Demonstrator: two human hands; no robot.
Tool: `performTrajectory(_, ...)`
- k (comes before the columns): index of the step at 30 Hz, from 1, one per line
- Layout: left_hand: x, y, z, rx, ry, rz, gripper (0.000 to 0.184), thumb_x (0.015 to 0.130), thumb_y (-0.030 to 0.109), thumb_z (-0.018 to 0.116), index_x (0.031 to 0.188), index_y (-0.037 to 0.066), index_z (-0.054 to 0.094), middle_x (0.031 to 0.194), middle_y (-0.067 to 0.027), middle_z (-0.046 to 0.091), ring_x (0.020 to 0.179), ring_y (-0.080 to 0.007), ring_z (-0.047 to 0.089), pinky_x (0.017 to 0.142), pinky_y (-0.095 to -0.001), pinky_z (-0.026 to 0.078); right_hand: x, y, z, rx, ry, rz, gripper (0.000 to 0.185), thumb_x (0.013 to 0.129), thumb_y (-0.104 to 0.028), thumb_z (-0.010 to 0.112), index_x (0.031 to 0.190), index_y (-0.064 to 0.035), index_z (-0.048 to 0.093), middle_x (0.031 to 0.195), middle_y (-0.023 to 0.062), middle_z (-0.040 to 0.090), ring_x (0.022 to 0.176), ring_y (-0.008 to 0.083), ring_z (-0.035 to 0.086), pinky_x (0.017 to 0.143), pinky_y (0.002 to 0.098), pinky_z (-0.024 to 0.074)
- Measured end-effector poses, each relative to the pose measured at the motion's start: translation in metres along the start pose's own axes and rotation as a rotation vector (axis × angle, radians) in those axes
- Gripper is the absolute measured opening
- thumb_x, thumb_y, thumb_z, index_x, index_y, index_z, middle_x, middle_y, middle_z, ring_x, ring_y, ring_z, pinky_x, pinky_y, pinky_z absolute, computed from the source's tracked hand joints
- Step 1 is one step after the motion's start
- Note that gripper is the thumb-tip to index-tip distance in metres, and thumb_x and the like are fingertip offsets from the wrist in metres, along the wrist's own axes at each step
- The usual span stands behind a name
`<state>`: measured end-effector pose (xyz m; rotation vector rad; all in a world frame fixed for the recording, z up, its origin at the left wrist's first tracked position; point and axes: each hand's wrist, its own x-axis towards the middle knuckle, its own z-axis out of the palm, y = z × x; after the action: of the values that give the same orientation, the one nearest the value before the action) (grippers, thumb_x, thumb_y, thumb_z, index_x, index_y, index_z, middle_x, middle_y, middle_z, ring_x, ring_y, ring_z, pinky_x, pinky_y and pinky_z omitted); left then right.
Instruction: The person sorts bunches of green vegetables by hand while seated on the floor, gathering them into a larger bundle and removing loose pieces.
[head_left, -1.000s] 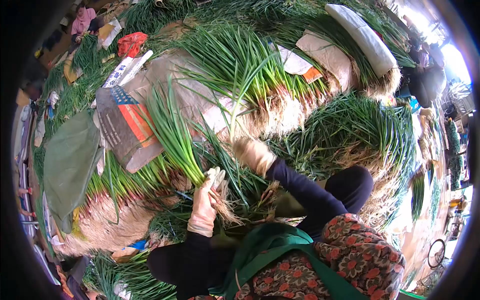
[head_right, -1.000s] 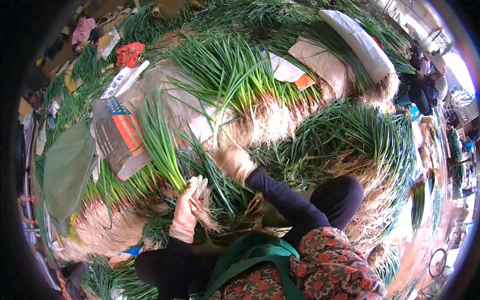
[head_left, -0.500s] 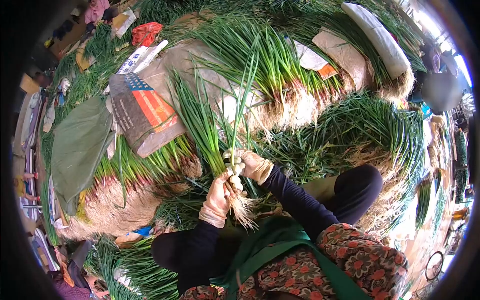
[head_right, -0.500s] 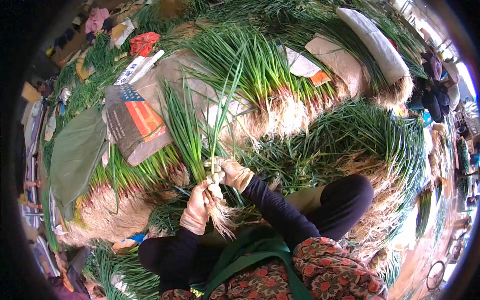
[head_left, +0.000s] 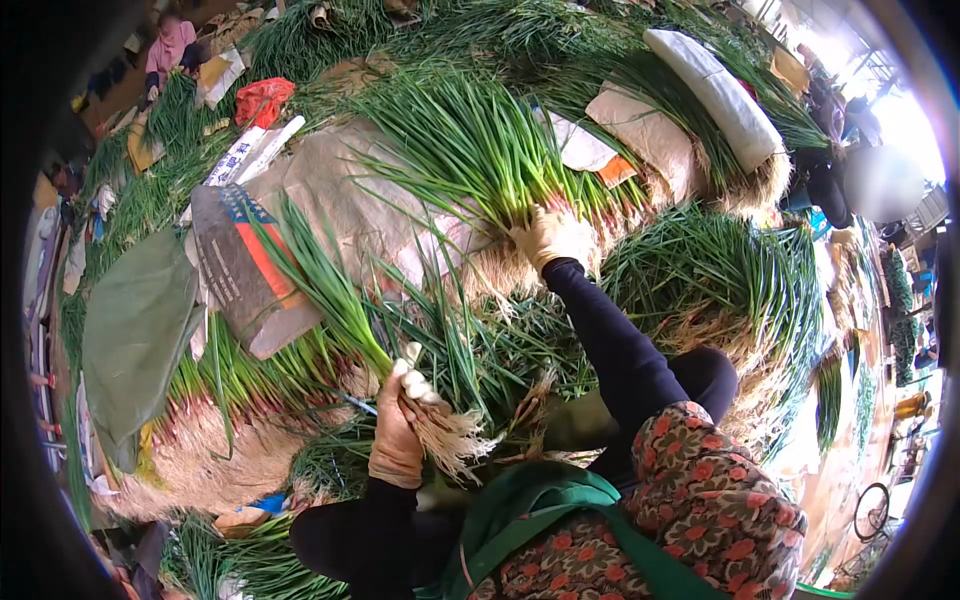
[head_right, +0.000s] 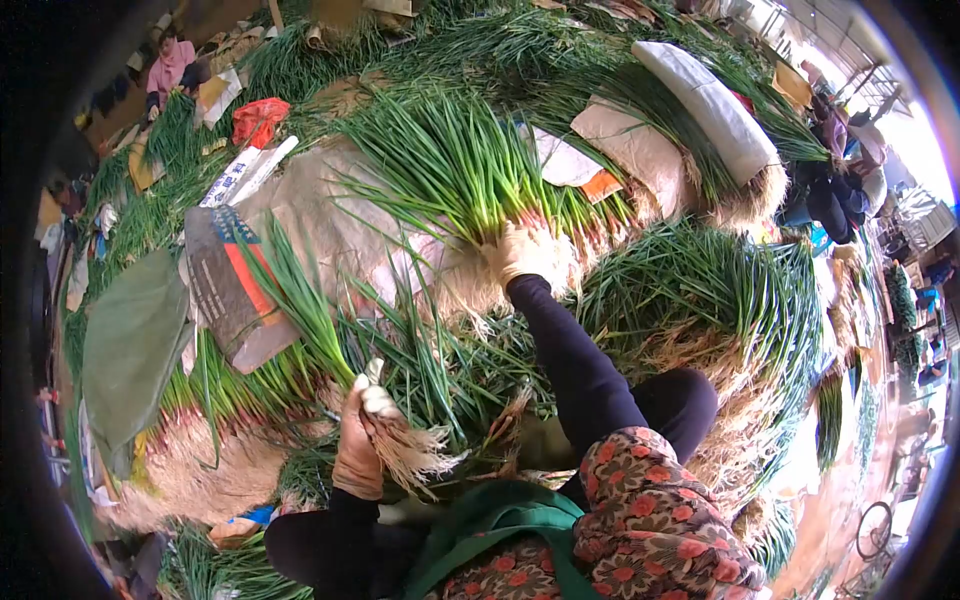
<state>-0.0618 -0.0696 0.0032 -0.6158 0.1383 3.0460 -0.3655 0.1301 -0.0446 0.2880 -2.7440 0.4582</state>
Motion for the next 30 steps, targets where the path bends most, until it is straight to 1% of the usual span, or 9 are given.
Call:
performTrajectory(4, 0.004, -0.004, -0.009, 0.364, 0.149, 0.114, 0.028, 0.097, 0.026, 0.044, 0.111, 0.006, 0.055, 0.068, 0.0039, 0.046, 0.054, -0.0079, 0.041, 0.053, -0.0248, 0.039, -0.009, -0.028, 0.013, 0.125, -0.486, 0.024, 0.037, 0.075, -0.031, 0.066, 0.102, -0.0071, 0.059, 0.089, 0.0172, 0.064, 0.079, 0.0285, 0.064, 0.071, 0.0397, 0.0505)
performTrajectory(8, 0.005, -0.008, -0.001, 0.379, 0.254, 0.063, 0.034, 0.090, 0.019, 0.054, 0.120, 0.004, 0.054, 0.109, -0.0108, 0.062, 0.094, -0.0185, 0.062, 0.076, -0.0304, 0.055, -0.085, -0.039, 0.007, 0.578, -0.789, -0.491, 0.030, 0.081, -0.014, 0.064, 0.109, -0.0056, 0.060, 0.083, 0.0092, 0.064, 0.075, 0.0206, 0.062, 0.066, 0.0324, 0.0490)
performTrajectory(13, 0.006, -0.007, -0.015, 0.401, 0.278, 0.095, 0.028, 0.091, 0.018, 0.053, 0.115, 0.005, 0.056, 0.098, -0.0090, 0.064, 0.084, -0.0181, 0.062, 0.070, -0.0300, 0.054, -0.090, -0.009, -0.053, 1.763, -0.896, 0.563, 0.044, 0.092, -0.036, 0.049, 0.125, -0.0070, 0.049, 0.086, 0.0114, 0.065, 0.080, 0.0227, 0.063, 0.079, 0.0470, 0.0498)
performTrajectory(20, -0.001, -0.010, 0.002, 0.344, 0.186, 0.100, 0.028, 0.091, 0.017, 0.054, 0.115, 0.003, 0.055, 0.085, -0.0058, 0.063, 0.071, -0.0164, 0.060, 0.062, -0.0283, 0.051, -0.079, 0.172, -0.271, 0.825, 0.230, 0.237, 0.034, 0.090, -0.011, 0.052, 0.124, -0.0096, 0.051, 0.089, 0.0023, 0.063, 0.074, 0.0100, 0.058, 0.065, 0.0237, 0.0521)
performTrajectory(22, 0.001, -0.010, -0.004, 0.324, 0.222, 0.106, 0.026, 0.089, 0.017, 0.056, 0.113, 0.005, 0.058, 0.087, -0.0069, 0.064, 0.073, -0.0173, 0.061, 0.065, -0.0295, 0.051, -0.112, 0.303, -0.298, 1.037, 0.270, 0.209, 0.041, 0.092, -0.016, 0.046, 0.132, -0.0073, 0.044, 0.086, 0.0022, 0.061, 0.068, 0.0051, 0.056, 0.057, 0.0152, 0.0489)
performTrajectory(23, 0.000, -0.011, -0.005, 0.320, 0.218, 0.113, 0.025, 0.089, 0.016, 0.056, 0.111, 0.005, 0.058, 0.088, -0.0069, 0.064, 0.074, -0.0173, 0.061, 0.065, -0.0294, 0.051, -0.143, 0.348, -0.322, 1.093, 0.247, 0.376, 0.043, 0.092, -0.019, 0.045, 0.133, -0.0076, 0.042, 0.095, 0.0073, 0.062, 0.078, 0.0135, 0.060, 0.068, 0.0269, 0.0537)
performTrajectory(25, 0.000, -0.013, -0.005, 0.313, 0.210, 0.128, 0.023, 0.089, 0.016, 0.056, 0.109, 0.004, 0.058, 0.089, -0.0069, 0.064, 0.076, -0.0174, 0.062, 0.064, -0.0291, 0.052, -0.201, 0.452, -0.328, 0.282, 0.235, 0.700, 0.049, 0.088, -0.022, 0.051, 0.134, -0.0075, 0.041, 0.110, 0.0157, 0.060, 0.098, 0.0263, 0.060, 0.086, 0.0404, 0.0494)
performTrajectory(27, -0.001, -0.018, -0.002, 0.292, 0.192, 0.121, 0.021, 0.089, 0.016, 0.055, 0.105, 0.004, 0.059, 0.088, -0.0060, 0.064, 0.075, -0.0165, 0.062, 0.063, -0.0293, 0.051, -0.207, 0.370, -0.353, -0.640, -0.267, 0.718, 0.054, 0.085, -0.023, 0.056, 0.134, -0.0075, 0.040, 0.124, 0.0209, 0.053, 0.114, 0.0332, 0.053, 0.097, 0.0433, 0.0399)
performTrajectory(30, -0.002, -0.026, 0.001, 0.305, 0.227, 0.102, 0.022, 0.090, 0.017, 0.053, 0.107, 0.003, 0.058, 0.086, -0.0038, 0.063, 0.073, -0.0146, 0.060, 0.062, -0.0289, 0.050, -0.149, 0.238, -0.321, -0.080, -0.077, 0.369, 0.044, 0.088, -0.023, 0.055, 0.127, -0.0058, 0.048, 0.119, 0.0134, 0.059, 0.102, 0.0255, 0.060, 0.086, 0.0351, 0.0473)
